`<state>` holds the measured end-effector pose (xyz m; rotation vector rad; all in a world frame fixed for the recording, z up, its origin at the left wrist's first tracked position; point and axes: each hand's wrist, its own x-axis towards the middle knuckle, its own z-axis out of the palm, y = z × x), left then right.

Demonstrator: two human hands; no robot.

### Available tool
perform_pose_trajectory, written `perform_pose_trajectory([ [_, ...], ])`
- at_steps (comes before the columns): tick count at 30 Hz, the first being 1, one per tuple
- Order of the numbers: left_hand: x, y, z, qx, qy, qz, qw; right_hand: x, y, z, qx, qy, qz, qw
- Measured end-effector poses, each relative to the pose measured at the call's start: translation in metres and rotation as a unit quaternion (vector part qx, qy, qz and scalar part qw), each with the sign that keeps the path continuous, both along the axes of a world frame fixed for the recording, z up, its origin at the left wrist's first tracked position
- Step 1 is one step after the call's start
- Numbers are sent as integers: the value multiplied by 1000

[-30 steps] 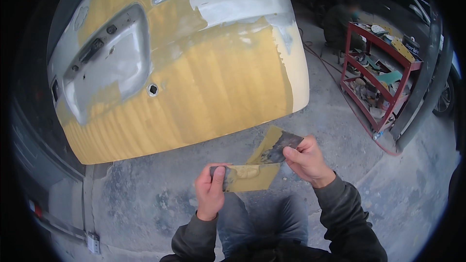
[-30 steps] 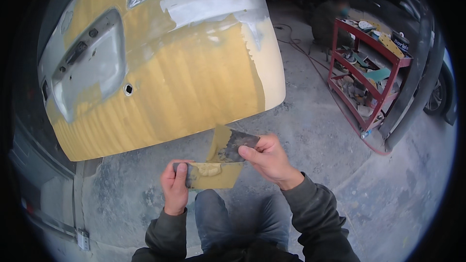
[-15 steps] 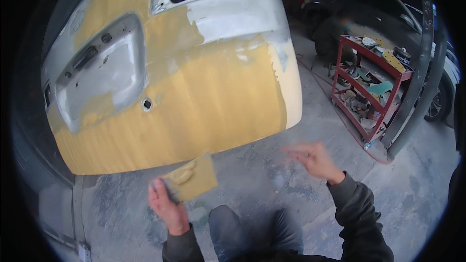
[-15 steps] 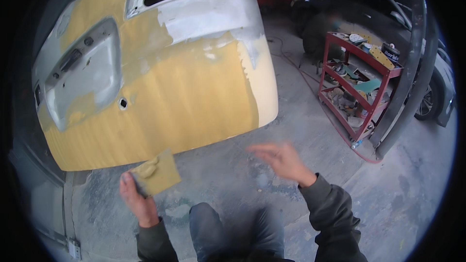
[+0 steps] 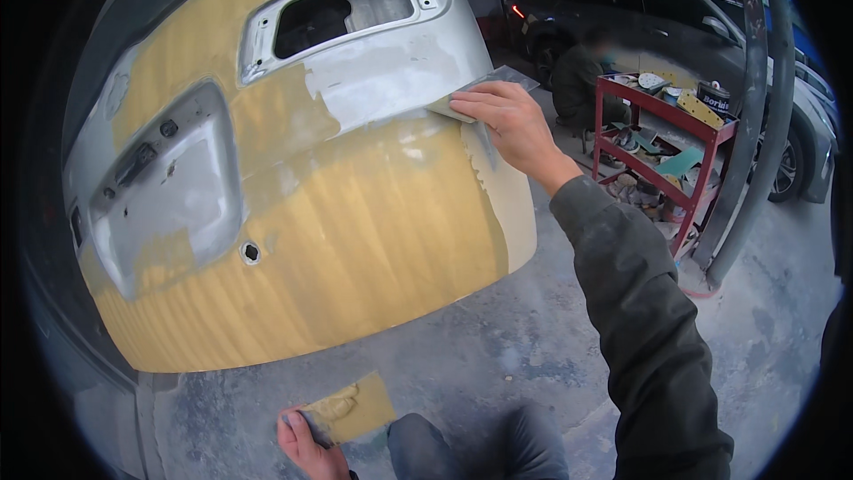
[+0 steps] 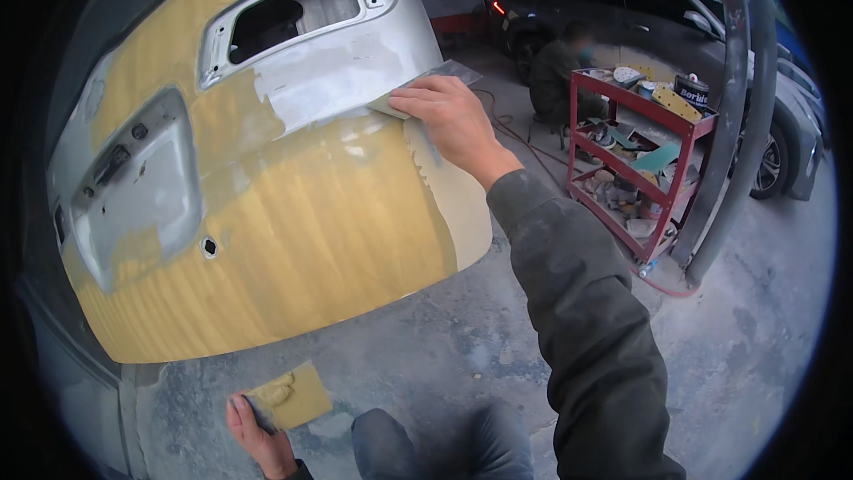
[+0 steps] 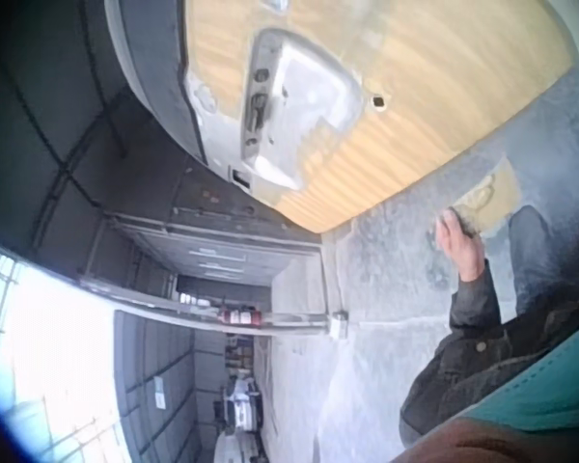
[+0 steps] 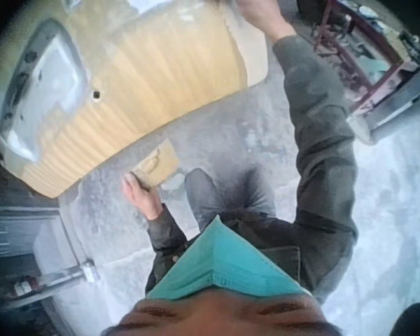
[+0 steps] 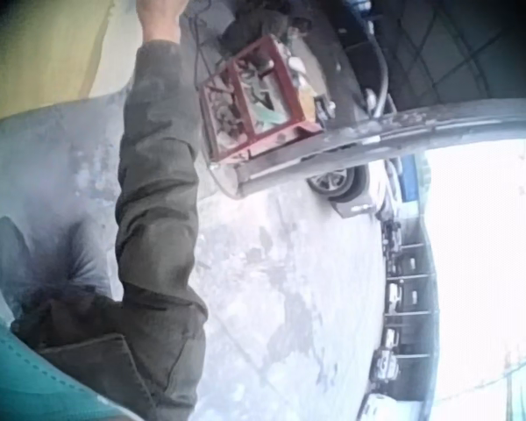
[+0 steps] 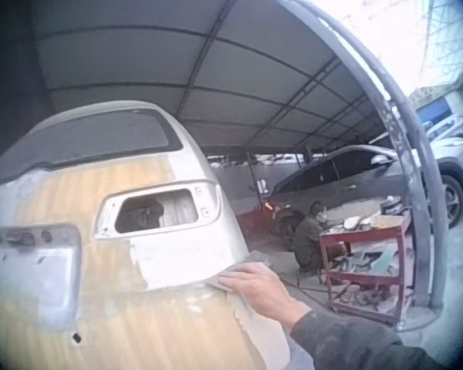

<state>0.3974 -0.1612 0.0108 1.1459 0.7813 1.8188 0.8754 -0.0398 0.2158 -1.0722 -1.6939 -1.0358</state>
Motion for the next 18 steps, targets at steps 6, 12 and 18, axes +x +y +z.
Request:
perform_pose_trajectory([
  [6,11,9,-8,-14,22,-26,999,-6,-4,-20,-67,13,25,997],
  [12,31,19,-17,-27,46,-47,998,-8,-34,-41,-157,22,38,987],
  [18,38,23,-18,-39,38,-54,997,-14,-62,-77,-170,35,33,984],
])
